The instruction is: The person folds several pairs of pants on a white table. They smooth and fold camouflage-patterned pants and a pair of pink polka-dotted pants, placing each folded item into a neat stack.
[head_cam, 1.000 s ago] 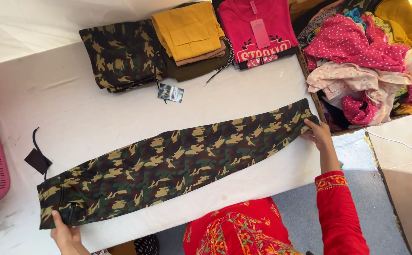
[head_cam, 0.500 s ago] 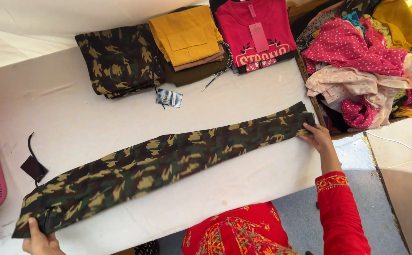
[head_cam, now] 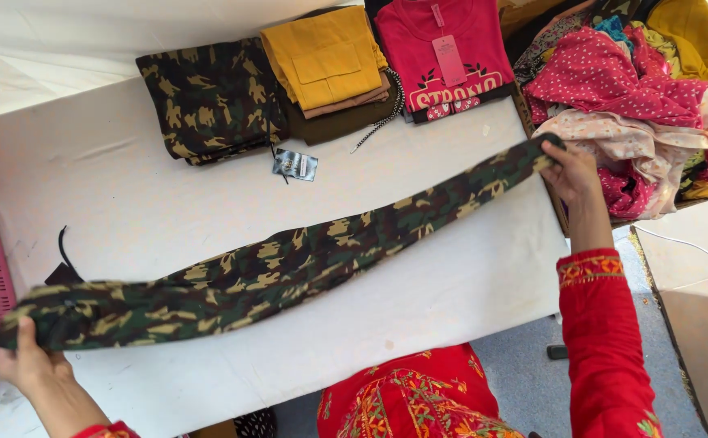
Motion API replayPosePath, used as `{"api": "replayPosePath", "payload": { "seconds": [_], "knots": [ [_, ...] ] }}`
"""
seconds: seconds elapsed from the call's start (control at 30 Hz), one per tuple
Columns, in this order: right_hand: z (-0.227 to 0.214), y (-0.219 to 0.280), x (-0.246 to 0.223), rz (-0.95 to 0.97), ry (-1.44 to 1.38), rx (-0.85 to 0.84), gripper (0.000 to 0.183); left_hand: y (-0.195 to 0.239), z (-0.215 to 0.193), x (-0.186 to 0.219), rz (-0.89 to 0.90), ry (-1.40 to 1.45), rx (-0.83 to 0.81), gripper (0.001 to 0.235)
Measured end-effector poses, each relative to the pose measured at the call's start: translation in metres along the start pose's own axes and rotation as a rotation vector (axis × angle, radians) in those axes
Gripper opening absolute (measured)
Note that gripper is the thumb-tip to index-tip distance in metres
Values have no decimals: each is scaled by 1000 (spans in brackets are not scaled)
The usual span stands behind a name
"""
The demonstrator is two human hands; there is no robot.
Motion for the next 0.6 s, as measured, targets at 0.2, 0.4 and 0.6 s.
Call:
{"api": "replayPosePath", "payload": {
  "seconds": [0.2, 0.4, 0.6],
  "knots": [
    [44, 19, -96, -206, -93, -59, 16, 11, 106, 121, -151, 268, 70, 26],
    [-9, 32, -47, -149, -119, -15, 11, -6, 10, 49, 22, 179, -1, 41],
    [-111, 25, 91, 67, 155, 194, 14, 67, -60, -93, -316, -252, 223, 89]
  ]
}}
Point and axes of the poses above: each hand's wrist, its own y-axis away from the middle knuckle, its own z-axis out of the palm, x = y × z, the point moved 1 cm from there along -y, towards the middle knuckle, and after that the axes turned 2 degrees about x, right-handed, at the moved point
